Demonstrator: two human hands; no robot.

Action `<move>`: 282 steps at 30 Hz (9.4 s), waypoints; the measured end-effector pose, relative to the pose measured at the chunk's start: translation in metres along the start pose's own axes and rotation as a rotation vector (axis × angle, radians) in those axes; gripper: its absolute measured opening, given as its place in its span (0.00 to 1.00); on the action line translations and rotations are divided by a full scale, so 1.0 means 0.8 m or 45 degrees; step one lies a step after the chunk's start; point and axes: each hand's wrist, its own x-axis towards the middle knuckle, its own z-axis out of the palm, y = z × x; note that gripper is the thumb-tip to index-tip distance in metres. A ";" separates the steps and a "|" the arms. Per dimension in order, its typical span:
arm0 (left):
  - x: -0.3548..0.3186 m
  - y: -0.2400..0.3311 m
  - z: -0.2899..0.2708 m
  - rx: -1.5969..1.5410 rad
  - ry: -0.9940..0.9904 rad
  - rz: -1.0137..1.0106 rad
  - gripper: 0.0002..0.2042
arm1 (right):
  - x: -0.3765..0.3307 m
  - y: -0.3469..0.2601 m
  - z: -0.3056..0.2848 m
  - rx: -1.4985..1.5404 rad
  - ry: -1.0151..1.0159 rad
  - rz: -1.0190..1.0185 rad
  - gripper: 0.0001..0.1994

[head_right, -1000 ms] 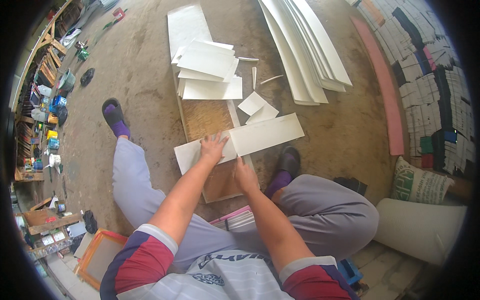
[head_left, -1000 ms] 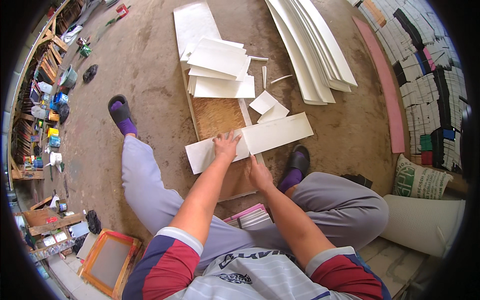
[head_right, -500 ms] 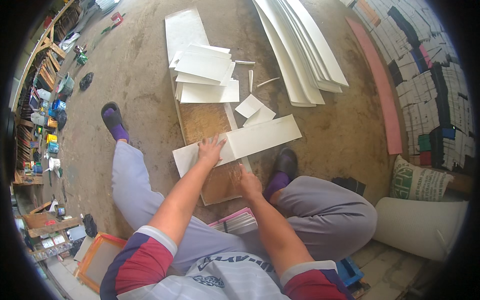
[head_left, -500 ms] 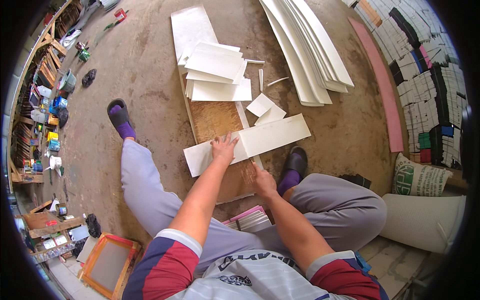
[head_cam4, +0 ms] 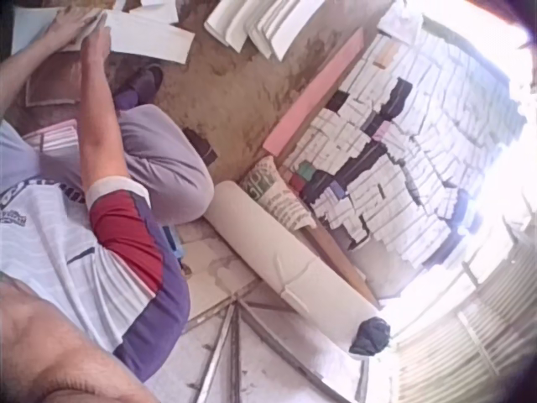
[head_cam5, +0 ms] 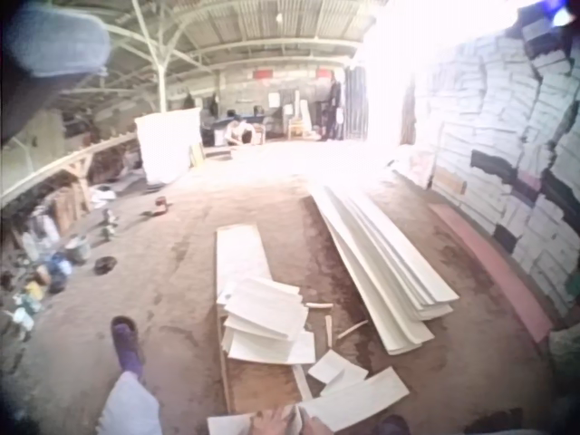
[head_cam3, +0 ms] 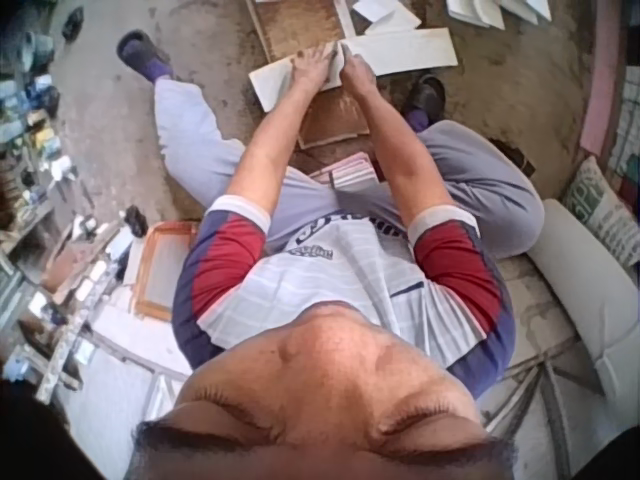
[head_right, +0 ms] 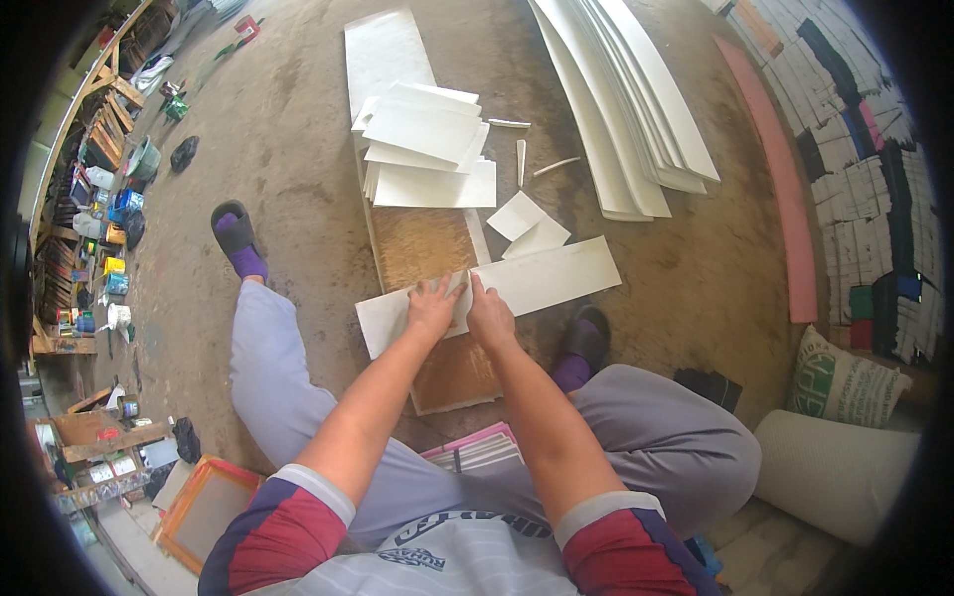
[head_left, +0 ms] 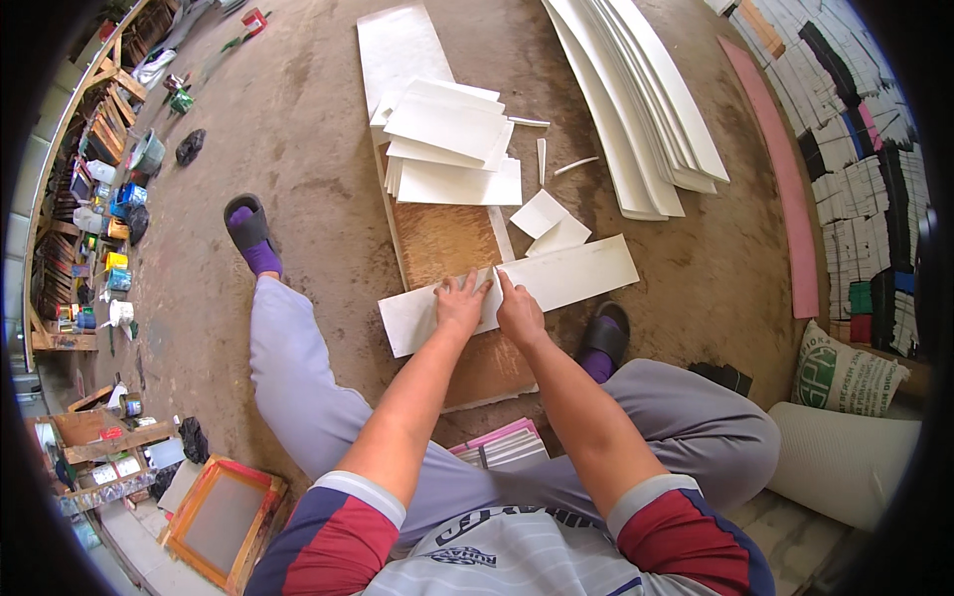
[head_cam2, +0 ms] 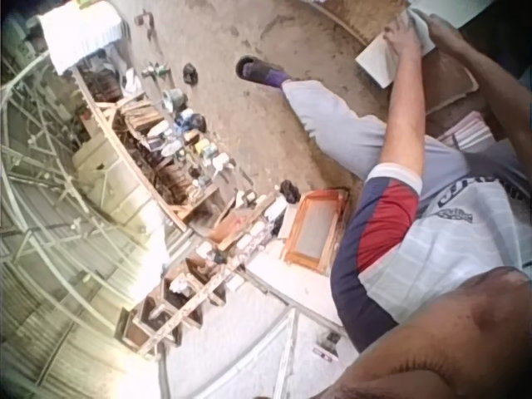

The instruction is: The person sits on the floor and uses a red utility knife to score and snap white rectangular panels into smaller pieces. They repeatedly align, score, and break the panels, stacking the cut pieces nearby.

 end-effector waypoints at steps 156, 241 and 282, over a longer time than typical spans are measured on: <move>0.004 0.063 0.066 -1.852 0.552 -0.832 0.16 | 0.083 0.195 -0.102 0.382 0.485 0.492 0.21; -0.062 -0.079 0.144 -2.029 0.949 -1.049 0.24 | 0.007 0.046 0.051 0.183 0.309 0.352 0.27; -0.100 -0.125 0.147 -2.219 0.924 -1.262 0.26 | -0.030 -0.013 0.075 0.131 0.132 0.395 0.24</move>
